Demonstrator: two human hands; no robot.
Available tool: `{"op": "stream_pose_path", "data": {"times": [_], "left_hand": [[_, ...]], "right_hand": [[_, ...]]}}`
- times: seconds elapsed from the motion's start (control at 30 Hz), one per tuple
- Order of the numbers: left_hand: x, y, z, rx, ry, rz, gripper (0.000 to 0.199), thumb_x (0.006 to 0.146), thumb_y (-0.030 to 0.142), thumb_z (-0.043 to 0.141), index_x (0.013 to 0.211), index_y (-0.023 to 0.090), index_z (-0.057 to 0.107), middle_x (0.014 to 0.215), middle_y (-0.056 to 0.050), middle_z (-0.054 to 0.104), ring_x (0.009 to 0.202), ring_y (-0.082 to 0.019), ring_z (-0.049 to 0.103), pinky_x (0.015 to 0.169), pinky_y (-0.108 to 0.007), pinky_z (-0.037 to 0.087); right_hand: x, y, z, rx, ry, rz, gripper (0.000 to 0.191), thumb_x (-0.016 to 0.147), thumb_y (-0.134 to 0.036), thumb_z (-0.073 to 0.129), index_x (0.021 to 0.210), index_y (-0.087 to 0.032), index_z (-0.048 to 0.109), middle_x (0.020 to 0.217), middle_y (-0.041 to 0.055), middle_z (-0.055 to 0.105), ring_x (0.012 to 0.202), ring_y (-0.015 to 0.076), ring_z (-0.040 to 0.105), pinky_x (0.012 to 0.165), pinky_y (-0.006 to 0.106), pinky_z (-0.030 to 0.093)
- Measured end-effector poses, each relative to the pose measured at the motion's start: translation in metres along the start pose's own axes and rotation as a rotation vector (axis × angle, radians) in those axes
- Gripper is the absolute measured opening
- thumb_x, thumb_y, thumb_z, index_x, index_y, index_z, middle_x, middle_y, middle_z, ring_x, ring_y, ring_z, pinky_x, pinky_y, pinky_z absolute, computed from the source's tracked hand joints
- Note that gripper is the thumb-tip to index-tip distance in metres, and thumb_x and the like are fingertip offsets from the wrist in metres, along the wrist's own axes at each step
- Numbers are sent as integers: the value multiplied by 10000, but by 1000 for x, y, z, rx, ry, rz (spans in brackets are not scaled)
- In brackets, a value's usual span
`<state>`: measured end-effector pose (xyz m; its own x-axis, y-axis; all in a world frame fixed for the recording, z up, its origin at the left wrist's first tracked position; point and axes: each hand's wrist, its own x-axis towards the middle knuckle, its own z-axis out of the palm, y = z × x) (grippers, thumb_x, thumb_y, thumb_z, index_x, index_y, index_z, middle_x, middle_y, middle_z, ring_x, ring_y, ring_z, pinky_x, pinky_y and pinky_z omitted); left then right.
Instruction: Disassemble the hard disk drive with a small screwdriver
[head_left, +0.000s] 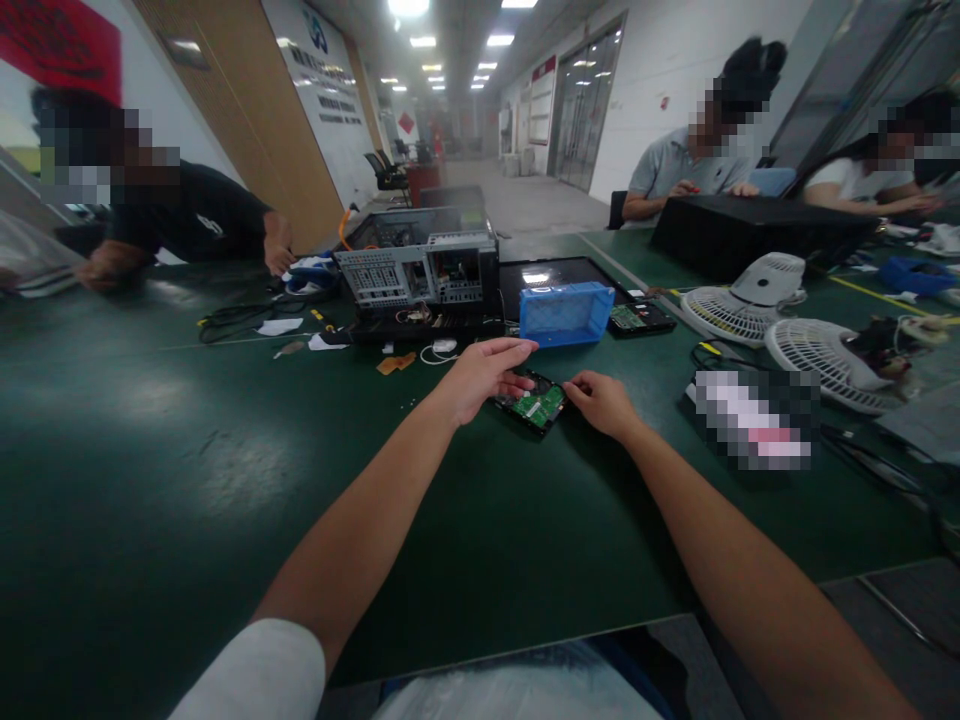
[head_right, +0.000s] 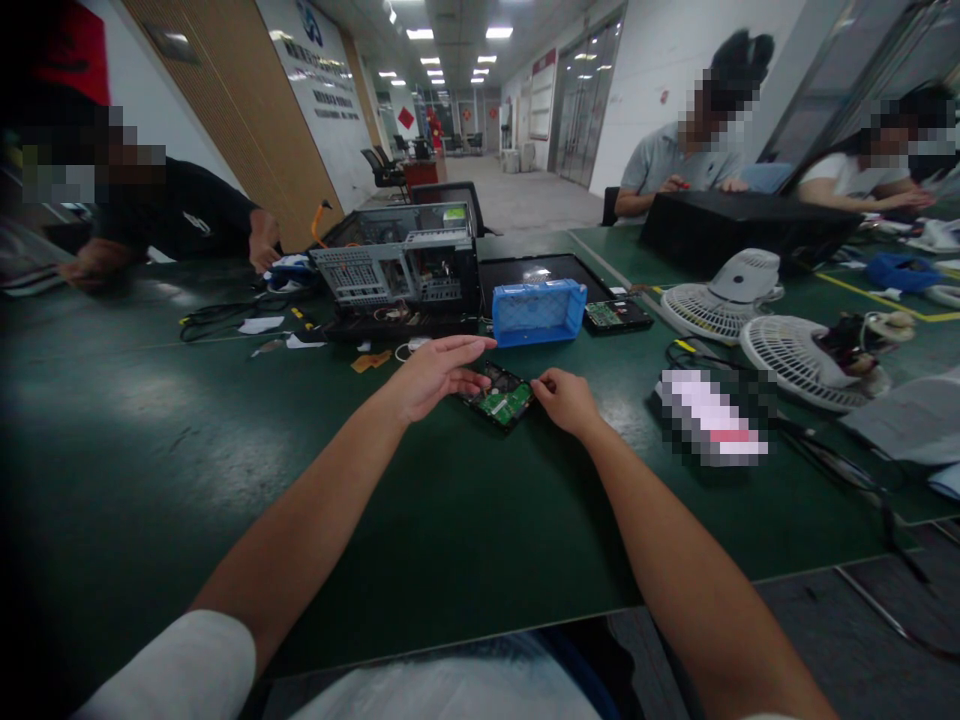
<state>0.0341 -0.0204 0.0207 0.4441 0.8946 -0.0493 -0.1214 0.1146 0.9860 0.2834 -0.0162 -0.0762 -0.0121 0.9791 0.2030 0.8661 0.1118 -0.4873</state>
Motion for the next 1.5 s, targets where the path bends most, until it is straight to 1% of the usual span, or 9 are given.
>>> {"op": "stream_pose_path", "data": {"times": [0.1, 0.27, 0.47, 0.6, 0.83, 1.03, 1.13, 1.27, 1.5], "left_hand": [[0, 0, -1, 5, -26, -14, 333, 900, 367, 701, 1187, 197, 709, 1106, -126, 713, 750, -176, 729, 631, -260, 576], [1, -1, -1, -22, -24, -6, 312, 913, 340, 669, 1193, 204, 690, 1158, -127, 685, 763, -199, 746, 655, -289, 594], [0, 0, 1, -87, 4, -29, 232, 907, 305, 657, 1095, 190, 585, 1047, -109, 687, 766, -232, 758, 660, -325, 612], [1, -1, 0, -116, -2, -25, 212, 904, 314, 652, 1030, 189, 537, 1062, -125, 702, 781, -239, 759, 696, -356, 625], [3, -3, -2, -107, -4, -15, 175, 903, 314, 615, 1007, 175, 599, 1143, -127, 675, 801, -235, 761, 694, -352, 631], [2, 0, -2, -85, 34, -6, 175, 900, 287, 591, 973, 140, 651, 1084, -124, 659, 763, -220, 753, 634, -299, 610], [1, 2, 0, -81, 48, -1, 163, 903, 264, 586, 997, 144, 643, 1023, -112, 664, 747, -212, 749, 626, -290, 602], [1, 5, 2, -101, 78, -5, 157, 897, 222, 599, 1050, 187, 585, 975, -84, 678, 744, -212, 750, 646, -312, 605], [0, 4, 2, -97, 60, 13, 99, 906, 228, 603, 994, 185, 591, 993, -83, 694, 761, -205, 751, 677, -314, 606]], "right_hand": [[0, 0, 0, 6, 6, -4, 255, 934, -407, 569, 877, -207, 716, 828, 43, 732, 718, 169, 613, 645, 271, 385], [0, 1, 1, 5, 11, -4, 267, 939, -412, 563, 865, -204, 713, 813, 42, 729, 703, 168, 609, 633, 270, 378], [1, 2, 1, -15, 6, 0, 266, 937, -414, 565, 872, -208, 721, 823, 45, 734, 708, 171, 613, 642, 273, 381], [0, 1, 0, -4, 0, 15, 256, 933, -412, 572, 874, -214, 722, 824, 43, 737, 709, 173, 617, 643, 272, 386], [-1, -2, -2, 1, -2, 18, 251, 936, -404, 573, 870, -212, 721, 831, 47, 738, 707, 174, 617, 642, 274, 391], [0, -1, -1, -5, -1, 18, 251, 932, -407, 573, 871, -212, 717, 813, 42, 731, 700, 169, 610, 637, 271, 386], [0, 0, 0, -8, 2, 13, 255, 932, -408, 570, 868, -211, 718, 821, 43, 731, 703, 169, 610, 638, 273, 385], [-1, 0, 0, -5, 5, 8, 263, 937, -410, 563, 873, -211, 722, 822, 45, 733, 708, 172, 612, 643, 275, 387], [-1, -1, -1, -9, 6, 3, 266, 939, -413, 563, 868, -213, 724, 812, 47, 731, 703, 173, 609, 636, 273, 379]]}}
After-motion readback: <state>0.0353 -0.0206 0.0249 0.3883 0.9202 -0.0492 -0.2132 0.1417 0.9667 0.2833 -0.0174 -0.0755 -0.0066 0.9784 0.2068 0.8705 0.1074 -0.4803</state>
